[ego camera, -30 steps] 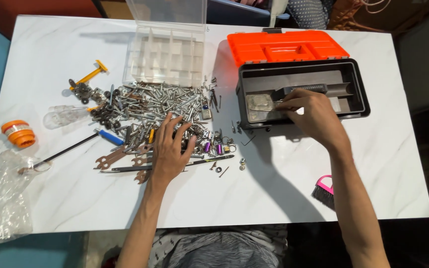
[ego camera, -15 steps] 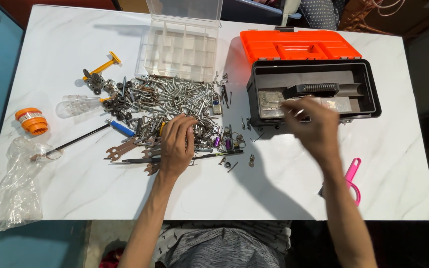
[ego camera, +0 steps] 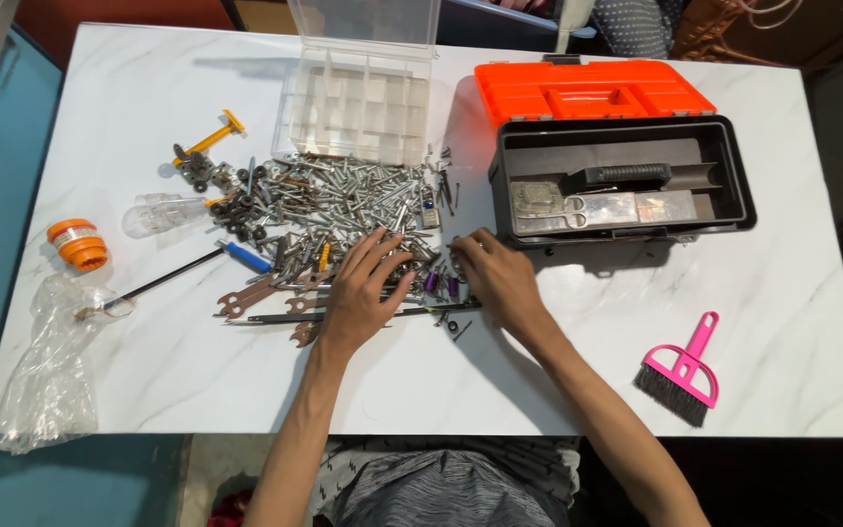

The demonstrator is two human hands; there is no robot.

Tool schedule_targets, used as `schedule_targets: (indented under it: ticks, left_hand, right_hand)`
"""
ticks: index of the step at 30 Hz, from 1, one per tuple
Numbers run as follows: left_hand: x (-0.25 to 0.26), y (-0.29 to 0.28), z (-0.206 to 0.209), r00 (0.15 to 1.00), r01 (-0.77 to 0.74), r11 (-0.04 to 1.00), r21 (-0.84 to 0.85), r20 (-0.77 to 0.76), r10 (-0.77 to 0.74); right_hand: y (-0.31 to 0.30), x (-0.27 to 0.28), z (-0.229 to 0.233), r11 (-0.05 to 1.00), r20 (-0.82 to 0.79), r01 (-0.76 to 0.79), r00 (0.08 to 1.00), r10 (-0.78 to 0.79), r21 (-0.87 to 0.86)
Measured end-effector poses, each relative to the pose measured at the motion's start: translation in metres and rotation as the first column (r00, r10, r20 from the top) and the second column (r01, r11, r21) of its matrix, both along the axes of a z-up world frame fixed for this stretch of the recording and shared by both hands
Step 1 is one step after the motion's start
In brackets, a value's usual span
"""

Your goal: Sort tools and hardware and organize them into a toolbox.

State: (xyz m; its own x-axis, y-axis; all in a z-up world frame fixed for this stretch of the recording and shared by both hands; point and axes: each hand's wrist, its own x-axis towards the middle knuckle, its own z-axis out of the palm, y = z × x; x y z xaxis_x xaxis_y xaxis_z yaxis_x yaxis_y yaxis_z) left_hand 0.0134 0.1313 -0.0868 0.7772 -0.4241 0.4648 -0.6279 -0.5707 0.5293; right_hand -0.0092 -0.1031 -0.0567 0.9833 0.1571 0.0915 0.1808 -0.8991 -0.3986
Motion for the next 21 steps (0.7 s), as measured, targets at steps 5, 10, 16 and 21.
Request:
schedule_targets:
  ticks: [5,10,16,21]
  left_hand:
    - [-0.001,0.001,0.005,1.0,0.005,1.0,0.013,0.03,-0.005]
    - [0.006,0.008,-0.011,0.992,-0.092,0.982,0.168,0.1,0.076]
    - [0.013,0.042,0.002,0.81,-0.528,0.759,0.382,-0.043,0.585]
    - [0.012,0.039,-0.004,0.695,-0.655,0.657,0.372,-0.045,0.718]
  right_hand:
    - [0.024,-0.004,0.043,0.999,0.047,0.0,0.999,-0.002,0.038]
    - [0.039,0.011,0.035,0.97,0.449,-0.241,0.869,0.206,0.021]
    - [0.053,0.03,0.032,0.991,0.01,-0.032,0.999,0.034,-0.133]
    - [0.082,0.052,0.025,0.944,0.275,-0.324,0.914,0.297,0.058]
